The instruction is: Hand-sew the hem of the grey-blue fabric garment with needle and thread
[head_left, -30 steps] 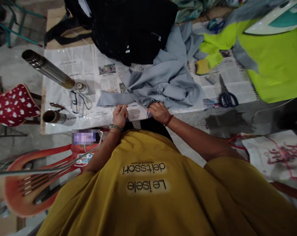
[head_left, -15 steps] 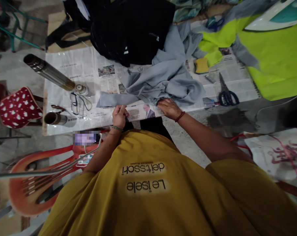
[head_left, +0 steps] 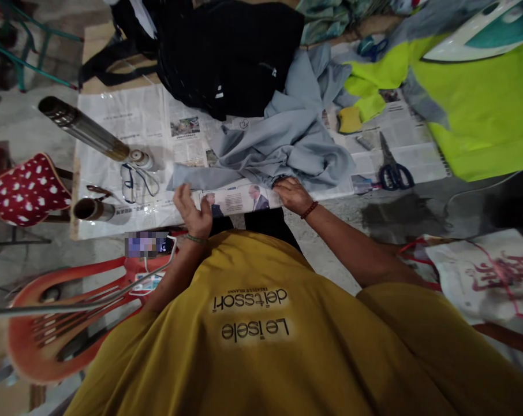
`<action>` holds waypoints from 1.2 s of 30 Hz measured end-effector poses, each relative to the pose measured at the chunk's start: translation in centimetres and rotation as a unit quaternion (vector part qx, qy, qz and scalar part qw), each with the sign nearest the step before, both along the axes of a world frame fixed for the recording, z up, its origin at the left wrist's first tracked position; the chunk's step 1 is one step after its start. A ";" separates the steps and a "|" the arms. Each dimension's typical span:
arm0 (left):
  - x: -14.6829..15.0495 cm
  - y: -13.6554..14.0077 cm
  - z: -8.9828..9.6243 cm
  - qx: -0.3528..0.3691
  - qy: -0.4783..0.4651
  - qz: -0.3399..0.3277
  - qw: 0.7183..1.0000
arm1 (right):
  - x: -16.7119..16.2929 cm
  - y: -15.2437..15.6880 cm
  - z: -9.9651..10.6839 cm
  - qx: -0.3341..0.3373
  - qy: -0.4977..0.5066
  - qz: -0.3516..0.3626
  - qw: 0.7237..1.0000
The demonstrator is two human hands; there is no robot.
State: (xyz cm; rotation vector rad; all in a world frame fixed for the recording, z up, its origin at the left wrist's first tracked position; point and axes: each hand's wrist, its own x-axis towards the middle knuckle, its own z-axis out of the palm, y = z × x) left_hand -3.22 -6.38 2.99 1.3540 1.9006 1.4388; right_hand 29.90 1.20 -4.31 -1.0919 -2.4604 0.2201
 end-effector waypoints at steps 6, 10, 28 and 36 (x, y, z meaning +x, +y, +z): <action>8.2 2.7 -0.4 -0.067 0.046 -0.335 0.939 | 0.2 -0.1 0.2 0.005 0.003 0.016 1.000; 13.7 5.6 -1.5 -0.179 0.062 -0.337 0.922 | 0.1 -0.3 0.5 -0.005 0.000 0.012 1.000; 14.6 5.2 -2.0 -0.199 0.180 -0.380 0.885 | -0.4 -1.1 1.0 0.048 0.023 -0.055 0.997; 14.1 5.4 -2.5 -0.177 0.184 -0.399 0.881 | -0.2 -0.8 1.0 0.031 0.009 -0.047 0.998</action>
